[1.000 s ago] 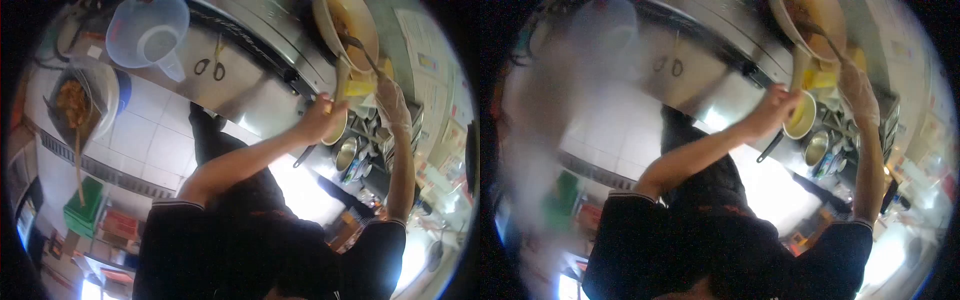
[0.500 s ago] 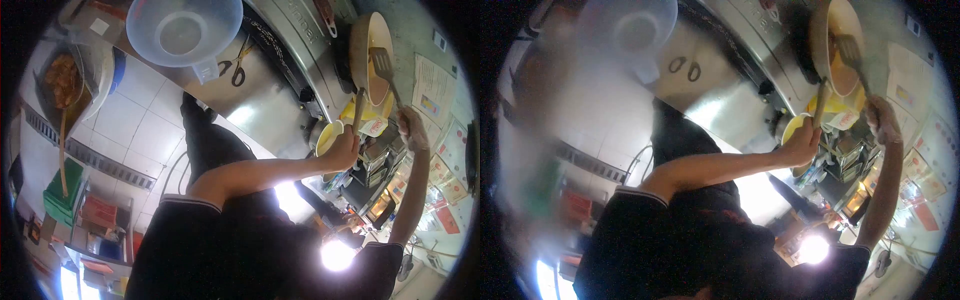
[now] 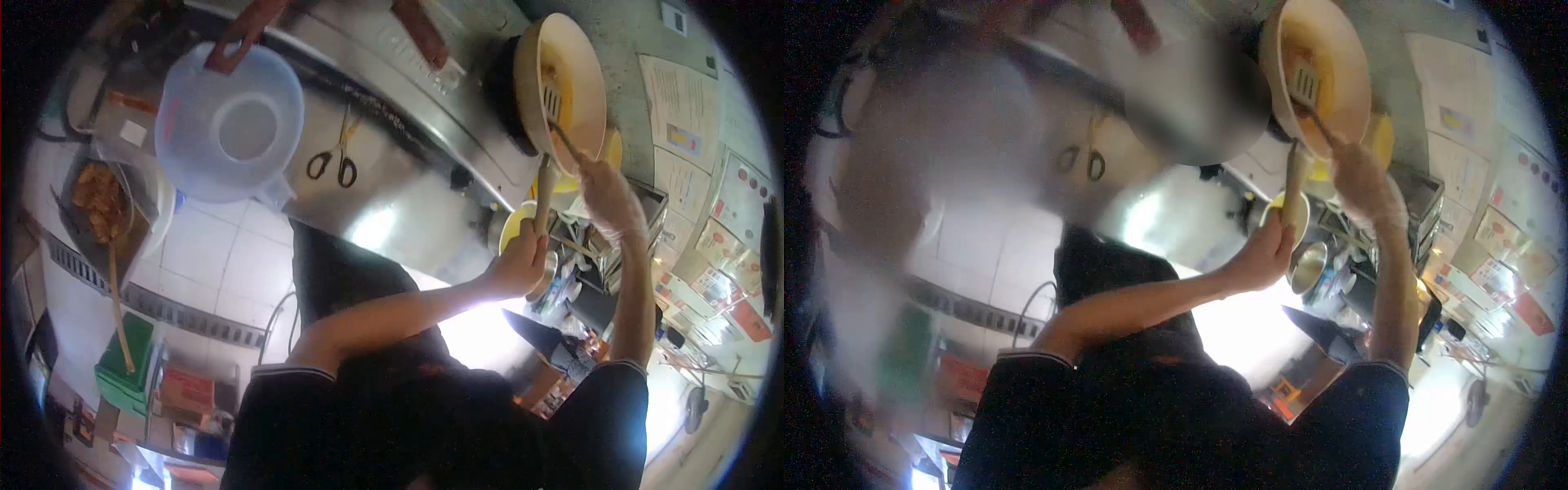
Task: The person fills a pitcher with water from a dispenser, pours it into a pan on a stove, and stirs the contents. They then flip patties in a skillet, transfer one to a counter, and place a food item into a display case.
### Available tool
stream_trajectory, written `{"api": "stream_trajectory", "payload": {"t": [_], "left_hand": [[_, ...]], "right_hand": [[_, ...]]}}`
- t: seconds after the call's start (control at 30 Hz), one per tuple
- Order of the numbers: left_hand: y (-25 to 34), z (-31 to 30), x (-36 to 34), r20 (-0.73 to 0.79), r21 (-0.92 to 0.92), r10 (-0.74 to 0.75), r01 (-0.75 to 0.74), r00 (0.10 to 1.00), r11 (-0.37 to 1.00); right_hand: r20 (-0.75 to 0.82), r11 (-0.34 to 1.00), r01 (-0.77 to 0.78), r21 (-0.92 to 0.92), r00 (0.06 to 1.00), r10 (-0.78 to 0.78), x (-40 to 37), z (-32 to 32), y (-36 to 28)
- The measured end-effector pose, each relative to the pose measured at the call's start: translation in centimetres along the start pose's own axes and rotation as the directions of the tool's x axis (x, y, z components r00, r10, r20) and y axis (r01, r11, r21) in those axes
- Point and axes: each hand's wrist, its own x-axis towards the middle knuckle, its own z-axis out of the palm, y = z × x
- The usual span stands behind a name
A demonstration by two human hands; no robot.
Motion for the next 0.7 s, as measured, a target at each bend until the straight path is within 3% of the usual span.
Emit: {"api": "stream_trajectory", "payload": {"t": [0.07,0.1,0.13,0.2,0.23,0.3,0.33,0.37,0.43,0.5,0.53,0.57,0.6,0.63,0.7], "left_hand": [[-0.2,-0.1,-0.2,0.048,-0.027,-0.047,0.048,0.998,0.998],[-0.4,-0.1,-0.2,0.072,-0.038,-0.070,0.073,0.995,0.997],[0.1,-0.3,-0.5,0.115,-0.075,-0.144,0.153,0.983,0.985],[0.6,-0.6,-0.7,0.160,-0.085,-0.210,0.226,0.964,0.970],[0.8,-0.9,-0.6,0.193,-0.174,-0.229,0.263,0.954,0.949],[1.5,-1.2,-0.2,0.229,-0.236,-0.224,0.277,0.947,0.931],[1.5,-1.2,-0.4,0.228,-0.249,-0.245,0.300,0.942,0.921],[1.2,-0.9,-0.3,0.230,-0.261,-0.269,0.325,0.935,0.909],[1.0,-1.0,0.1,0.267,-0.196,-0.242,0.298,0.933,0.934],[1.4,-0.9,-0.3,0.251,-0.302,-0.277,0.347,0.928,0.888],[1.3,-1.1,-0.7,0.135,-0.135,-0.357,0.374,0.924,0.918],[2.2,-1.5,-0.8,0.149,-0.153,-0.322,0.344,0.935,0.927],[-0.9,-2.8,-0.7,0.152,-0.265,-0.417,0.444,0.896,0.856],[-2.2,-3.8,-0.4,0.065,-0.095,-0.441,0.446,0.895,0.890],[1.8,-1.9,-0.7,0.147,-0.058,-0.283,0.294,0.948,0.954]], "right_hand": [[0.009,0.974,0.111,-0.196,0.994,-0.111,0.6,2.2,3.4],[0.000,0.982,0.070,-0.174,0.997,-0.071,0.9,2.1,6.0],[-0.021,0.928,0.286,-0.238,0.954,-0.299,1.5,1.3,9.4],[-0.048,0.827,0.468,-0.313,0.861,-0.506,0.2,-2.7,9.9],[0.112,0.981,0.190,-0.047,0.976,-0.184,-1.1,-6.6,6.6],[0.311,0.972,-0.161,0.173,0.945,0.101,-2.0,-7.3,6.3],[0.156,0.976,0.208,-0.056,0.968,-0.198,-2.4,-3.2,8.0],[0.081,0.804,0.493,-0.331,0.864,-0.497,-2.7,0.0,9.6],[0.236,0.932,0.226,-0.284,0.958,-0.160,-1.2,1.5,5.9],[0.072,0.869,0.307,-0.389,0.950,-0.303,0.7,3.9,10.3],[0.097,0.891,0.324,-0.319,0.946,-0.309,2.0,1.9,12.2],[0.130,0.955,0.260,-0.143,0.961,-0.242,1.9,-1.2,12.9],[0.175,0.994,0.105,0.041,0.978,-0.111,0.7,-3.3,13.2],[0.213,0.984,-0.069,0.167,0.977,0.032,-1.0,-4.2,13.1],[0.319,0.809,-0.493,0.319,0.860,0.399,-3.1,-3.9,9.6]]}}
